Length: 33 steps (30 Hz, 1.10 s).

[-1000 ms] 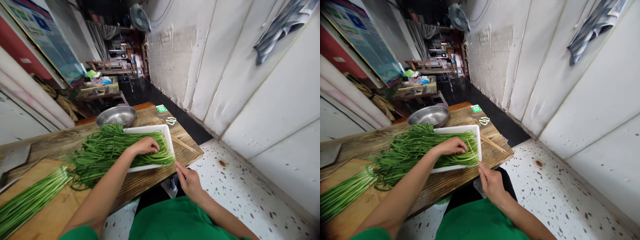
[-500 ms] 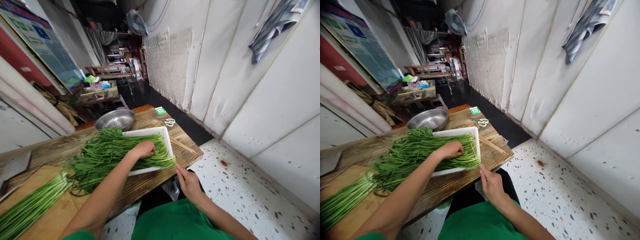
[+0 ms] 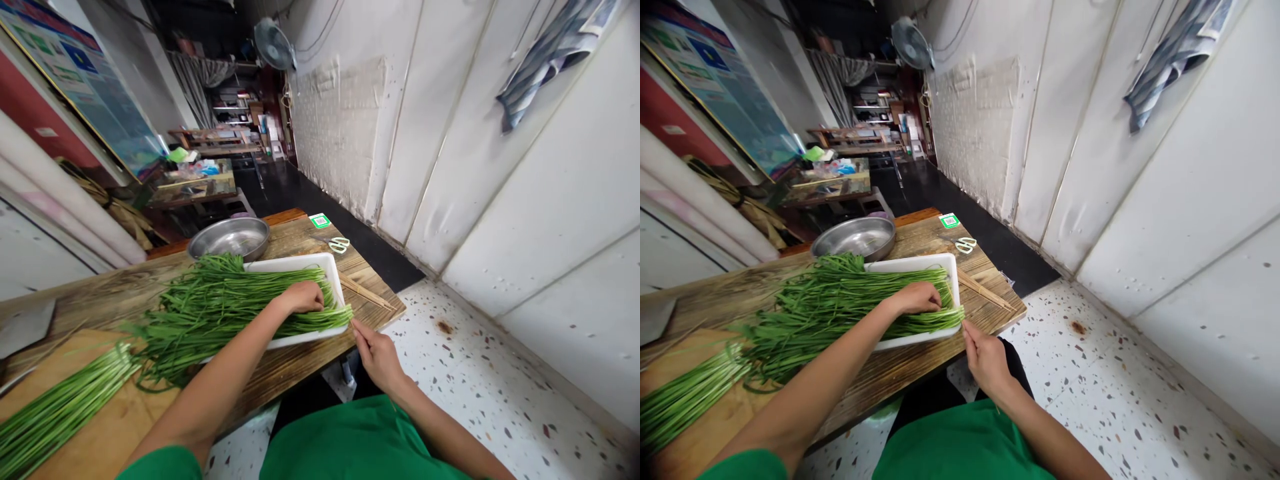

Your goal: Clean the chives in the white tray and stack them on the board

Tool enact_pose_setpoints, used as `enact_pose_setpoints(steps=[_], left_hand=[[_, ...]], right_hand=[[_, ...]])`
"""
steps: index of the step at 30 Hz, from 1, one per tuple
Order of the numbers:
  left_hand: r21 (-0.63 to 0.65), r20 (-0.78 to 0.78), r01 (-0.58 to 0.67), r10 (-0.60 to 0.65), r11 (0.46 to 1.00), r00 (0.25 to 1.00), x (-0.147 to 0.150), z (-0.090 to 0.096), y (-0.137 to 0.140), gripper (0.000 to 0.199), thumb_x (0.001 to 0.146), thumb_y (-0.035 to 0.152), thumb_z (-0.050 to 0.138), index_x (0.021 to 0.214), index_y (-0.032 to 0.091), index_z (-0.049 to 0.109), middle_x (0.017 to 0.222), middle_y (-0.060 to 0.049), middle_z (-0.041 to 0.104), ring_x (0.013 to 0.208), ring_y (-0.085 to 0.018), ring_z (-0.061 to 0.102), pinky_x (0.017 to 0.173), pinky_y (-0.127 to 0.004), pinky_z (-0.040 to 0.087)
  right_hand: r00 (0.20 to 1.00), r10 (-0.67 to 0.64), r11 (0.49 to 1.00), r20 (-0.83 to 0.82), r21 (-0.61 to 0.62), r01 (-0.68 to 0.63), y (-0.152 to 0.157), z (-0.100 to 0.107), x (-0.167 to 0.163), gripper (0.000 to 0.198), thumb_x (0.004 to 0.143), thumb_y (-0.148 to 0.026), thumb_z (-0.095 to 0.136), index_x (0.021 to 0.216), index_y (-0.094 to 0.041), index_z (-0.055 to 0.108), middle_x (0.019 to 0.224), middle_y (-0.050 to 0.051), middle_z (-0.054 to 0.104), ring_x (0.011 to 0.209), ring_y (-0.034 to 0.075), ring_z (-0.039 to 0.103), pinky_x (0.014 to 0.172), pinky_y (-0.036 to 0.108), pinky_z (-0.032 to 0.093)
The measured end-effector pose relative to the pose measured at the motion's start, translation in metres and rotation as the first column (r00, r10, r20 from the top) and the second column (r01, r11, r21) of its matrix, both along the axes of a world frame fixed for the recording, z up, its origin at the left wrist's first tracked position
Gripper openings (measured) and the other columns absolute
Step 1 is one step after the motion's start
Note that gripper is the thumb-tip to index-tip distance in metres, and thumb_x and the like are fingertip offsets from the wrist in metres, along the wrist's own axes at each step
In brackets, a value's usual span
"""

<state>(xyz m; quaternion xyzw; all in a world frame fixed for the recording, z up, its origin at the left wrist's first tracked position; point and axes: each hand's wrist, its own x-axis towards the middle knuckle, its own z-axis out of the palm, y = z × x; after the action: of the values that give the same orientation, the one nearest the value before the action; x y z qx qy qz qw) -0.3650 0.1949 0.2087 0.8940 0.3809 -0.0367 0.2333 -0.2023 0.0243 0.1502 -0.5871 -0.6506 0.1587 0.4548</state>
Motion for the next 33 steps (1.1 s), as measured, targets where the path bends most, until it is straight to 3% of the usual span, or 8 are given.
enact_pose_setpoints(steps=[8, 12, 14, 18, 24, 29, 33], left_hand=[[-0.142, 0.103, 0.049, -0.034, 0.989, 0.994, -0.006, -0.005, 0.007, 0.009, 0.06, 0.022, 0.058, 0.063, 0.017, 0.065, 0.059, 0.001, 0.061, 0.054, -0.011, 0.049, 0.05, -0.02, 0.029], [-0.217, 0.243, 0.025, 0.029, 0.976, 0.97, -0.011, -0.001, 0.009, 0.012, 0.063, 0.026, 0.057, 0.066, 0.015, 0.06, 0.061, 0.0, 0.06, 0.057, -0.011, 0.05, 0.053, -0.02, 0.033], [-0.363, 0.341, 0.022, 0.11, 0.931, 0.934, -0.013, 0.0, 0.01, 0.015, 0.065, 0.029, 0.058, 0.071, 0.015, 0.057, 0.066, -0.001, 0.062, 0.061, -0.012, 0.054, 0.057, -0.021, 0.036], [-0.623, 0.465, -0.029, 0.4, 0.782, 0.789, -0.011, -0.002, 0.008, 0.025, 0.065, 0.035, 0.062, 0.075, 0.013, 0.053, 0.069, -0.004, 0.064, 0.061, -0.013, 0.057, 0.062, -0.026, 0.042], [-0.712, 0.523, -0.107, 0.625, 0.694, 0.579, -0.001, -0.004, 0.008, 0.029, 0.06, 0.031, 0.069, 0.075, 0.009, 0.06, 0.069, -0.006, 0.065, 0.055, -0.01, 0.055, 0.063, -0.027, 0.043], [-0.789, 0.443, -0.15, 0.721, 0.596, 0.533, 0.002, -0.001, 0.011, 0.03, 0.059, 0.023, 0.071, 0.083, 0.008, 0.063, 0.066, -0.005, 0.064, 0.053, -0.008, 0.052, 0.058, -0.023, 0.042], [-0.8, 0.435, -0.16, 0.743, 0.578, 0.509, 0.004, -0.003, 0.013, 0.026, 0.059, 0.022, 0.071, 0.081, 0.008, 0.065, 0.067, -0.006, 0.065, 0.053, -0.008, 0.051, 0.057, -0.022, 0.042]], right_hand=[[1.0, 0.011, 1.0, 0.004, -0.027, -0.011, 0.0, -0.001, 0.001, 0.032, 0.086, -0.026, 0.039, 0.111, -0.021, 0.057, 0.1, 0.004, 0.066, 0.08, 0.018, 0.065, 0.073, 0.027, 0.052], [1.0, 0.012, 1.0, -0.008, -0.019, -0.012, 0.002, 0.002, 0.001, 0.032, 0.086, -0.025, 0.039, 0.111, -0.02, 0.058, 0.102, 0.004, 0.065, 0.084, 0.018, 0.064, 0.076, 0.027, 0.051], [1.0, 0.012, 1.0, -0.002, -0.029, -0.012, 0.004, 0.005, 0.001, 0.031, 0.086, -0.025, 0.04, 0.11, -0.02, 0.058, 0.101, 0.004, 0.065, 0.084, 0.018, 0.064, 0.075, 0.027, 0.051], [1.0, 0.027, 0.999, -0.006, -0.034, -0.027, 0.012, 0.007, 0.004, 0.031, 0.086, -0.025, 0.04, 0.11, -0.021, 0.058, 0.1, 0.003, 0.066, 0.084, 0.018, 0.064, 0.074, 0.028, 0.051], [0.998, 0.051, 0.998, -0.049, -0.034, -0.052, 0.026, 0.001, 0.011, 0.03, 0.085, -0.024, 0.041, 0.108, -0.019, 0.06, 0.104, 0.004, 0.064, 0.092, 0.018, 0.062, 0.081, 0.028, 0.049], [0.996, 0.075, 0.996, -0.042, -0.044, -0.077, 0.03, 0.0, 0.014, 0.03, 0.085, -0.024, 0.042, 0.108, -0.019, 0.06, 0.105, 0.004, 0.063, 0.095, 0.018, 0.06, 0.085, 0.029, 0.047], [0.994, 0.088, 0.995, -0.058, -0.045, -0.091, 0.031, -0.003, 0.015, 0.03, 0.085, -0.024, 0.042, 0.109, -0.019, 0.06, 0.107, 0.004, 0.062, 0.096, 0.019, 0.059, 0.085, 0.031, 0.047]])
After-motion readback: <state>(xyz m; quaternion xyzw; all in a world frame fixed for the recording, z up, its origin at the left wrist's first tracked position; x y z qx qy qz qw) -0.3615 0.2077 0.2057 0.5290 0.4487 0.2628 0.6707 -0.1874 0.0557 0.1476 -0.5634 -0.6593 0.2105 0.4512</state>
